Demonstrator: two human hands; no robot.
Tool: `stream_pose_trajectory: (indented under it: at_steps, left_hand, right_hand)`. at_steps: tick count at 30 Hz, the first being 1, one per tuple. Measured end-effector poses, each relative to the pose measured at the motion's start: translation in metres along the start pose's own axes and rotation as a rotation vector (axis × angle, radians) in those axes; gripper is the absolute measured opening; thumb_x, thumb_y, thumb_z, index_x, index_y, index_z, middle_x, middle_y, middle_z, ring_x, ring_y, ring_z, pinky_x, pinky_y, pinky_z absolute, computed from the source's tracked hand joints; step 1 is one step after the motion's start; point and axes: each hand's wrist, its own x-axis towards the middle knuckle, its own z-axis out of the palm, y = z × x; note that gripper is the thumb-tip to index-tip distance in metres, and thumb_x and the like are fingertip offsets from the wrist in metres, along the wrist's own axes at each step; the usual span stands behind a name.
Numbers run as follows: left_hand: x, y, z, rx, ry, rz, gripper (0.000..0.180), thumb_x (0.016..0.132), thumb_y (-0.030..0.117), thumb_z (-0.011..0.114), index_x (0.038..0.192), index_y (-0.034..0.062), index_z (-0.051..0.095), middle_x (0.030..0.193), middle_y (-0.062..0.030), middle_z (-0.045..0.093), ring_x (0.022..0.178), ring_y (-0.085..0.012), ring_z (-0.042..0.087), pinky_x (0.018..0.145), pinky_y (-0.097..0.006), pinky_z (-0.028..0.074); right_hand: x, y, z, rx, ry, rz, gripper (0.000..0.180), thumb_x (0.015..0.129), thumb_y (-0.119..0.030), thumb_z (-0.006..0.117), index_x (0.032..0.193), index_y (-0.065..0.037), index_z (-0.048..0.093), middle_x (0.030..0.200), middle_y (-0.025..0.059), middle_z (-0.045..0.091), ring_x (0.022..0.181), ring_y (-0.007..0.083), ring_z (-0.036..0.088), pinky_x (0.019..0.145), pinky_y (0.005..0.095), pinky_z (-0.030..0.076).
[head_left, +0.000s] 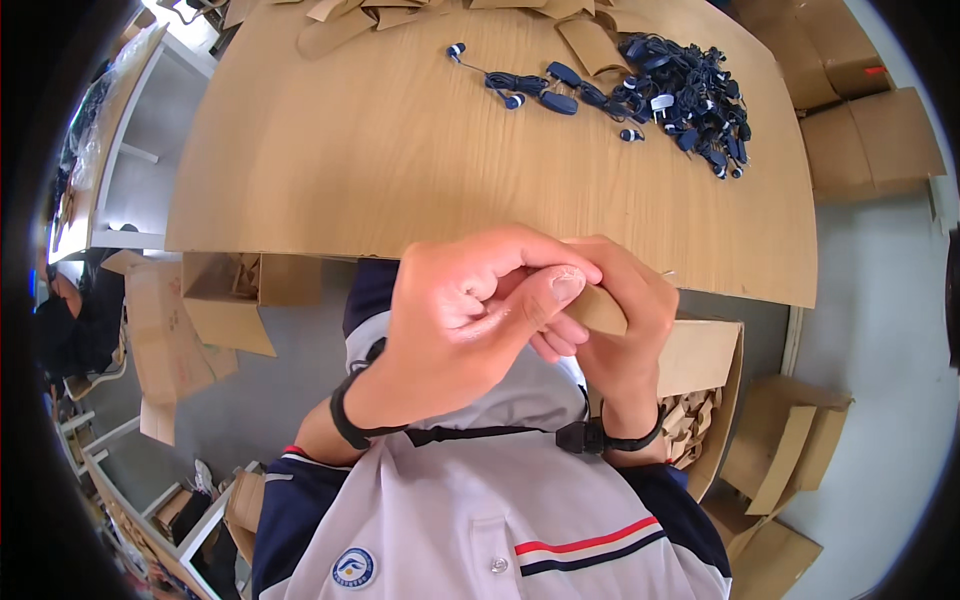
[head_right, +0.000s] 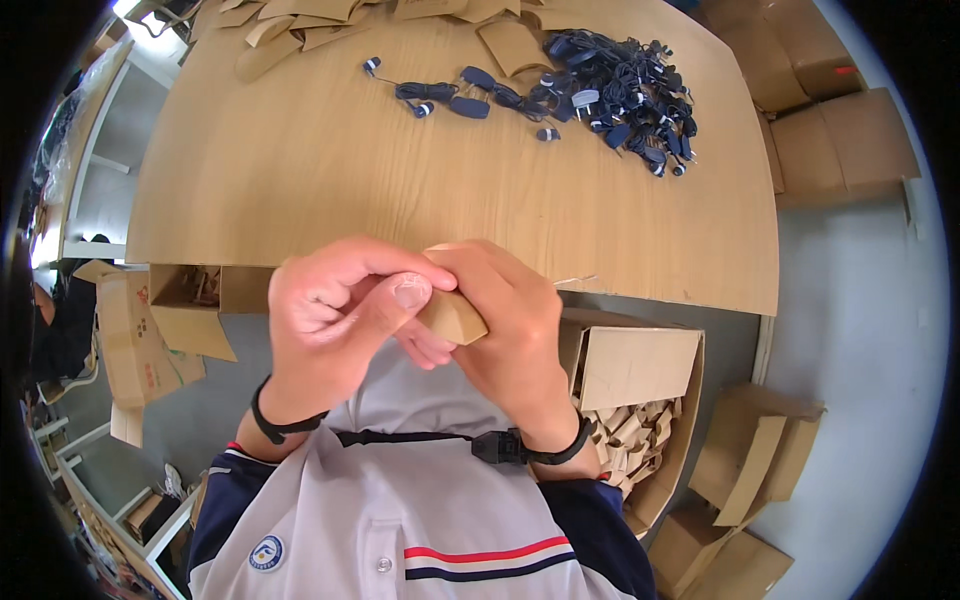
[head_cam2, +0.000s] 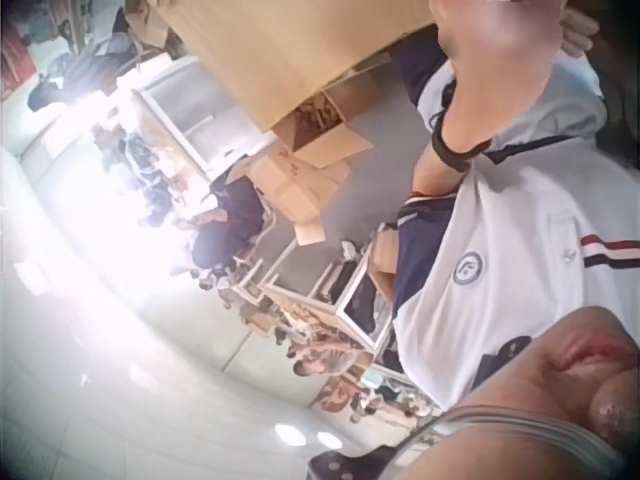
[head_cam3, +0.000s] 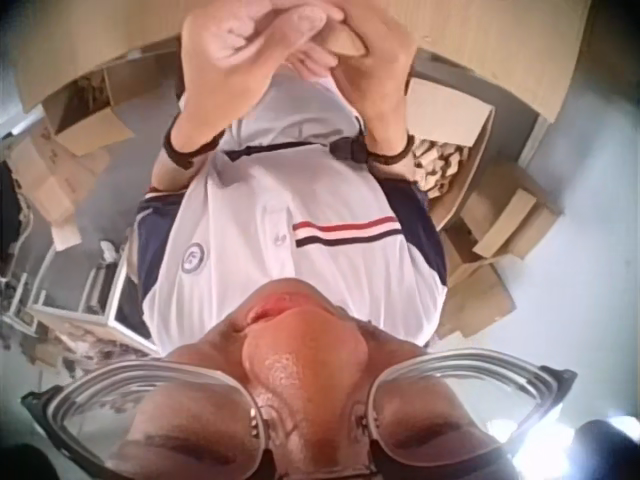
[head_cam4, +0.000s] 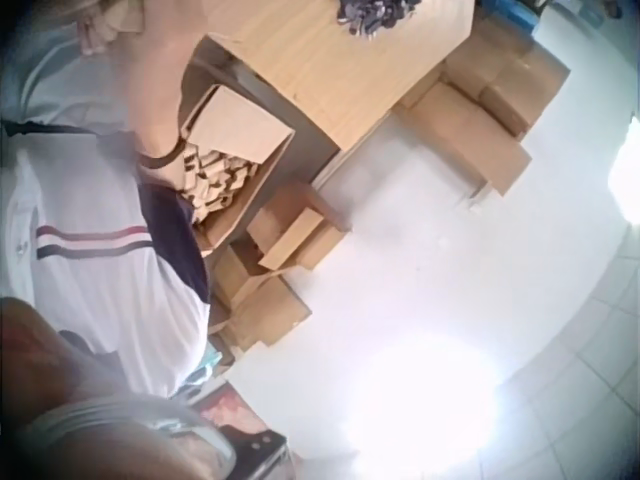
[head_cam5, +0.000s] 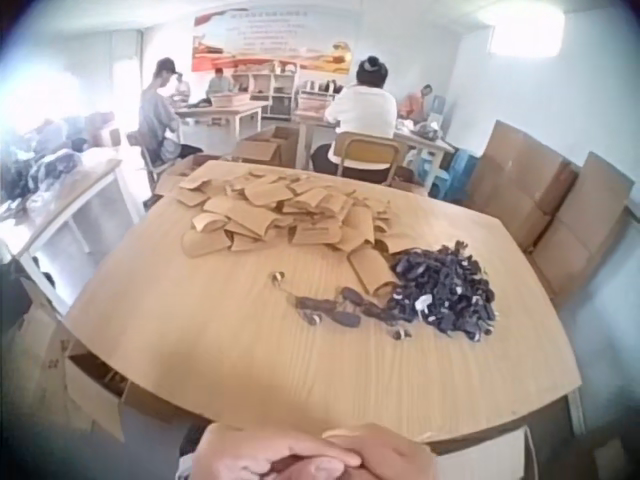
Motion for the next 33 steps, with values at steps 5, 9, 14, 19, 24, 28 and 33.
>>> stream_pose_trajectory:
  at_steps: [5, 9, 14, 19, 24, 28, 33]
  left_hand:
    - [0.0, 0.019, -0.019, 0.275, -0.251, 0.044, 0.016, 0.095, 0.005, 0.058, 0.105, -0.0018, 0.068, 0.071, -0.0079, 0.07, 0.058, -0.0122, 0.067, 0.053, -0.022, 0.05]
    - [0.028, 0.024, -0.022, 0.445, -0.661, 0.112, 0.024, 0.09, 0.005, 0.063, 0.113, 0.009, 0.068, 0.068, -0.0033, 0.068, 0.056, -0.0093, 0.064, 0.05, -0.022, 0.044]
    - [0.049, 0.019, -0.026, 0.34, -1.002, 0.025, 0.019, 0.09, 0.011, 0.066, 0.108, 0.0149, 0.069, 0.066, 0.001, 0.067, 0.051, -0.0095, 0.06, 0.046, -0.024, 0.04]
    - [0.046, 0.012, -0.023, 0.428, -1.036, 0.182, 0.009, 0.089, 0.018, 0.068, 0.098, 0.0159, 0.068, 0.066, 0.0015, 0.065, 0.053, -0.0151, 0.06, 0.046, -0.027, 0.041]
    - [0.018, 0.031, -0.029, 0.603, -0.547, 0.345, 0.027, 0.088, 0.03, 0.07, 0.105, 0.0116, 0.062, 0.088, -0.0086, 0.068, 0.073, -0.028, 0.066, 0.059, -0.034, 0.049]
    - [0.019, -0.003, -0.015, 0.926, -0.285, 1.203, 0.065, 0.075, 0.033, 0.082, 0.126, 0.008, 0.049, 0.111, -0.0122, 0.066, 0.088, -0.0301, 0.068, 0.074, -0.041, 0.053]
    - [0.025, 0.009, -0.013, 0.932, -0.361, 0.913, 0.057, 0.07, 0.025, 0.085, 0.116, 0.002, 0.059, 0.111, -0.0132, 0.068, 0.101, -0.0299, 0.068, 0.089, -0.04, 0.052]
  right_hand:
    - [-0.006, 0.015, -0.031, 0.252, -0.345, 0.153, 0.028, 0.065, -0.007, 0.083, 0.087, -0.001, 0.067, 0.077, 0.009, 0.067, 0.066, 0.0211, 0.066, 0.058, 0.0303, 0.051]
    - [0.002, 0.007, -0.032, 0.895, -0.82, 0.592, 0.038, 0.061, -0.018, 0.093, 0.086, -0.001, 0.07, 0.082, 0.0054, 0.07, 0.072, 0.0135, 0.066, 0.062, 0.0263, 0.05]
    - [-0.006, 0.037, -0.023, 0.926, -1.181, 0.42, 0.056, 0.057, -0.025, 0.096, 0.099, 0.0, 0.069, 0.094, 0.0091, 0.069, 0.085, 0.0189, 0.065, 0.074, 0.0288, 0.051]
    - [-0.003, 0.036, -0.011, 1.0, -1.136, 0.36, 0.048, 0.059, -0.025, 0.095, 0.091, 0.0, 0.069, 0.086, 0.0074, 0.069, 0.08, 0.0182, 0.066, 0.07, 0.0268, 0.051]
    - [0.004, 0.024, -0.03, 1.168, -1.019, 0.533, 0.05, 0.058, -0.026, 0.095, 0.088, 0.002, 0.066, 0.091, 0.0105, 0.068, 0.08, 0.0166, 0.062, 0.067, 0.028, 0.048]
    - [-0.006, 0.012, 0.009, 1.595, -0.697, 0.388, 0.059, 0.064, -0.041, 0.09, 0.093, 0.0, 0.06, 0.091, 0.0077, 0.063, 0.081, 0.0166, 0.058, 0.07, 0.028, 0.046]
    - [-0.012, -0.003, -0.015, 1.54, -0.318, 0.538, 0.065, 0.076, -0.045, 0.082, 0.114, -0.001, 0.054, 0.103, 0.0059, 0.057, 0.096, 0.0159, 0.055, 0.085, 0.0275, 0.045]
